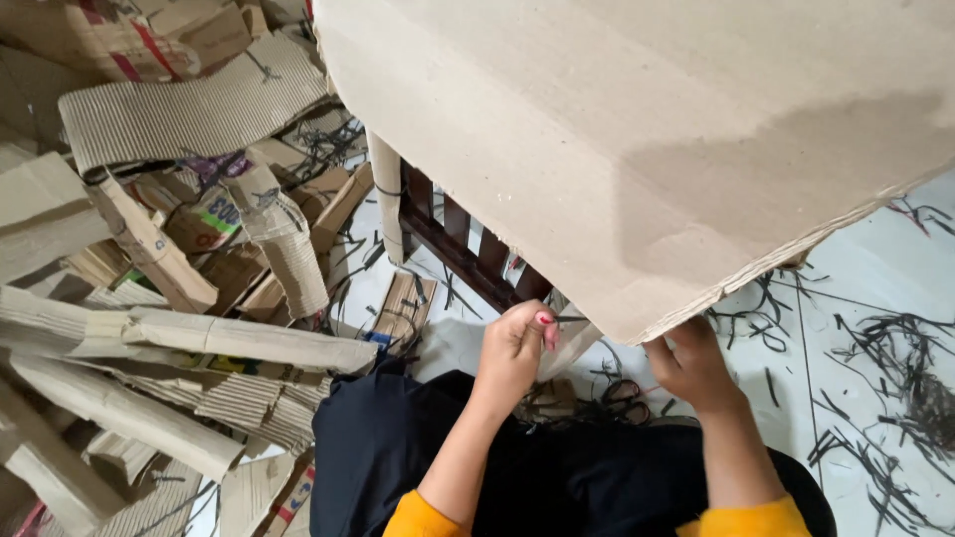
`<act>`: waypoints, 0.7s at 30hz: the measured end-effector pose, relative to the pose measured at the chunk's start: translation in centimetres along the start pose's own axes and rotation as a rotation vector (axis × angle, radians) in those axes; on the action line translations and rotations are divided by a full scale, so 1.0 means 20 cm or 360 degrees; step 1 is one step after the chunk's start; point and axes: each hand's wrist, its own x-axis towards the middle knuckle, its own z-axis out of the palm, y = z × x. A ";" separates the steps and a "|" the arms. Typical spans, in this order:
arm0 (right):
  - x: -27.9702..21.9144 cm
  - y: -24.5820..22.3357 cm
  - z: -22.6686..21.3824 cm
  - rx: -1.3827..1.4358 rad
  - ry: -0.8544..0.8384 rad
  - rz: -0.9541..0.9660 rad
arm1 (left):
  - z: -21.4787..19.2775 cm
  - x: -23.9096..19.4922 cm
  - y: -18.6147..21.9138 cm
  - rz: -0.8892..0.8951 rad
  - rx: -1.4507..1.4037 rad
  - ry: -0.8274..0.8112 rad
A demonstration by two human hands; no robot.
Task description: The person sits on the floor and wraps a long strip of corrugated cardboard around a vertical post of a larger cardboard structure. They secure the strip by tying it with black string and use scissors to cut the excess string.
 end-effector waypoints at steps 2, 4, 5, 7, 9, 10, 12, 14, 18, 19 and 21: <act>0.02 -0.01 0.04 0.0061 0.0091 0.0075 | 0.01 0.01 0.01 -0.0100 -0.0038 0.0034; 0.04 -0.02 0.06 0.0097 0.0150 0.0113 | 0.02 -0.03 -0.13 -0.0174 -0.0238 0.0049; 0.04 -0.02 0.08 0.0127 0.0207 0.0153 | 0.03 -0.06 -0.19 -0.0250 -0.0445 0.0064; 0.05 0.00 0.12 0.0169 0.0279 0.0196 | 0.07 -0.08 -0.24 -0.0473 -0.0974 0.0200; 0.01 0.07 0.16 0.0211 0.0345 0.0231 | 0.14 -0.15 -0.29 -0.0690 -0.1505 0.0348; -0.03 0.13 0.19 0.0236 0.0375 0.0239 | 0.19 -0.18 -0.32 -0.0627 -0.1238 0.0384; -0.02 0.11 0.19 0.0265 0.0410 0.0234 | 0.25 -0.20 -0.30 -0.0548 -0.0967 0.0420; 0.05 -0.03 0.12 0.0354 0.0412 0.0196 | 0.29 -0.18 -0.21 -0.0175 -0.0462 0.0493; -0.03 0.08 0.17 0.0404 0.0421 0.0174 | 0.35 -0.14 -0.17 0.0035 -0.0419 0.0614; -0.03 0.07 0.17 0.0422 0.0420 0.0171 | 0.35 -0.13 -0.15 0.0121 -0.0397 0.0695; -0.02 0.07 0.17 0.0442 0.0423 0.0166 | 0.35 -0.11 -0.14 0.0211 -0.0372 0.0775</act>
